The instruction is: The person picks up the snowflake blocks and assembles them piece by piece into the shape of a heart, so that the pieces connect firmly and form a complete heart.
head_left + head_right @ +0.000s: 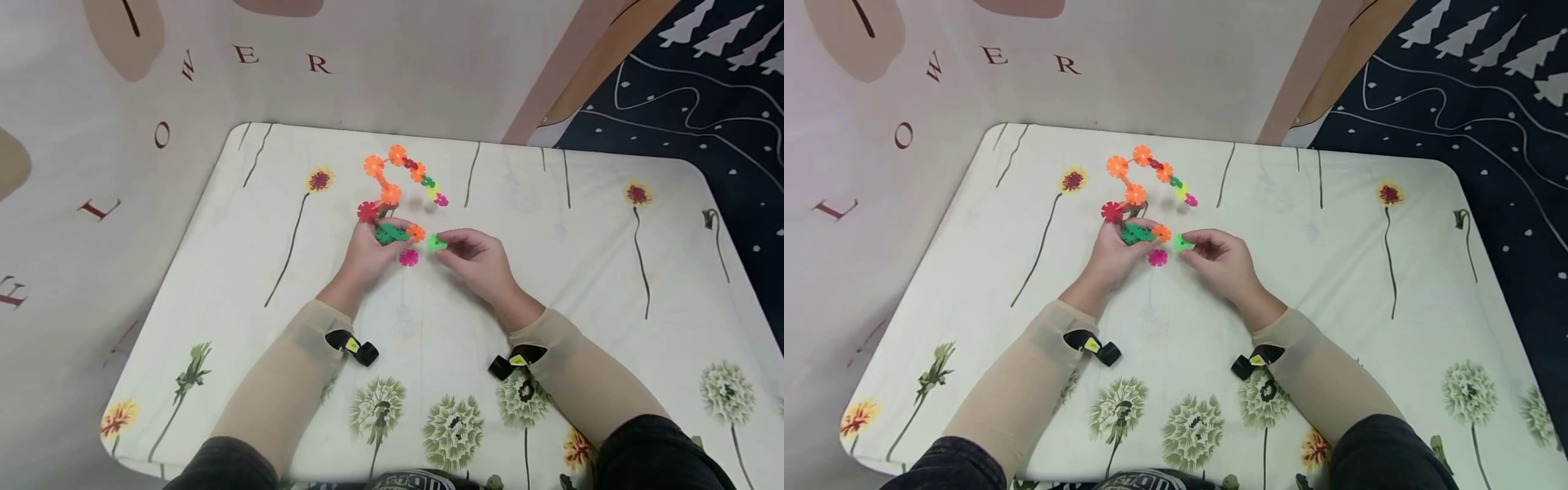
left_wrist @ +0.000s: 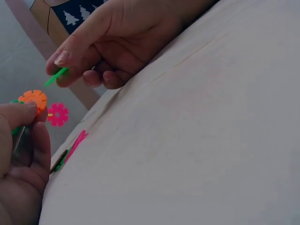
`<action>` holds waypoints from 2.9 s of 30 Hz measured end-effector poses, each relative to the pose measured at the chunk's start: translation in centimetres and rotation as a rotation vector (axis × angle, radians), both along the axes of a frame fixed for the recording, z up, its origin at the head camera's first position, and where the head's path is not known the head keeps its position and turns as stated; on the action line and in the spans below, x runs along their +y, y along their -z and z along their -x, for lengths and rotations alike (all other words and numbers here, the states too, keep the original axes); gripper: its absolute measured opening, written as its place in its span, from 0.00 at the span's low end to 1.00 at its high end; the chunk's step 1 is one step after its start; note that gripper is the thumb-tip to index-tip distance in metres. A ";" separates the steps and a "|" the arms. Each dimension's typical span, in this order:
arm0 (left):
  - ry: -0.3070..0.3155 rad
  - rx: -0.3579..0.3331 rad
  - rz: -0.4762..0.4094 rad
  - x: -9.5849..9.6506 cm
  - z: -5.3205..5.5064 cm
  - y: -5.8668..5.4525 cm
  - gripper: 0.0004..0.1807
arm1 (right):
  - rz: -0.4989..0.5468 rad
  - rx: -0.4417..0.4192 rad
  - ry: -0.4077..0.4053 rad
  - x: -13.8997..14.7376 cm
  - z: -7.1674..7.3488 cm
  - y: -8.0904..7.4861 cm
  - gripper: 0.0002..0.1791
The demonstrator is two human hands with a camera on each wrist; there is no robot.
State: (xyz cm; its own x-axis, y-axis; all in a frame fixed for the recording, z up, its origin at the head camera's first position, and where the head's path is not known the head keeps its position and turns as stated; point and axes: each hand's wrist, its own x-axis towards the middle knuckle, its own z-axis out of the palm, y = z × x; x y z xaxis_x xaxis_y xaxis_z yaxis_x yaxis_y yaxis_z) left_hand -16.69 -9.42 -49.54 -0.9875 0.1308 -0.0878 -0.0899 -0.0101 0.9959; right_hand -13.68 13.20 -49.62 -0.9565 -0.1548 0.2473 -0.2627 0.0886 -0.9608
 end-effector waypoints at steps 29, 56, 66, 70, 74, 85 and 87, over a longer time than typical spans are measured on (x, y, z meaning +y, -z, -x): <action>0.035 -0.014 0.002 0.0 -0.3 0.2 0.33 | -0.091 -0.100 -0.048 0.1 0.0 -0.3 0.12; 0.125 -0.024 0.086 -0.4 -0.2 0.0 0.15 | -0.193 -0.117 -0.114 0.1 -0.4 -0.5 0.13; 0.075 0.006 0.026 -0.1 0.0 0.1 0.25 | -0.181 -0.121 -0.133 -0.1 -0.1 -0.5 0.19; 0.018 -0.041 0.029 -0.3 -0.1 -0.1 0.30 | -0.200 -0.138 -0.129 -0.2 -0.1 -0.6 0.13; -0.026 -0.085 0.029 -0.4 -0.2 -0.3 0.28 | -0.267 -0.076 -0.185 -0.1 -0.1 -0.3 0.08; -0.036 -0.057 -0.007 -0.3 -0.3 -0.2 0.37 | -0.603 0.255 -0.451 0.4 0.3 0.3 0.23; -0.036 -0.055 -0.007 -0.3 -0.3 -0.2 0.37 | -0.619 0.275 -0.456 0.4 0.3 0.2 0.23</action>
State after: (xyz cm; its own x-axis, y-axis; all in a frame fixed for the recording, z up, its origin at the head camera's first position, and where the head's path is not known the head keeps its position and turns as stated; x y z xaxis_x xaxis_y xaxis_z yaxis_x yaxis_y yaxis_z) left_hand -16.42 -9.72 -49.32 -0.9853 0.0963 -0.1409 -0.1435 -0.0210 0.9894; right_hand -13.97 13.61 -49.86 -0.6841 -0.6997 0.2062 -0.6207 0.4098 -0.6685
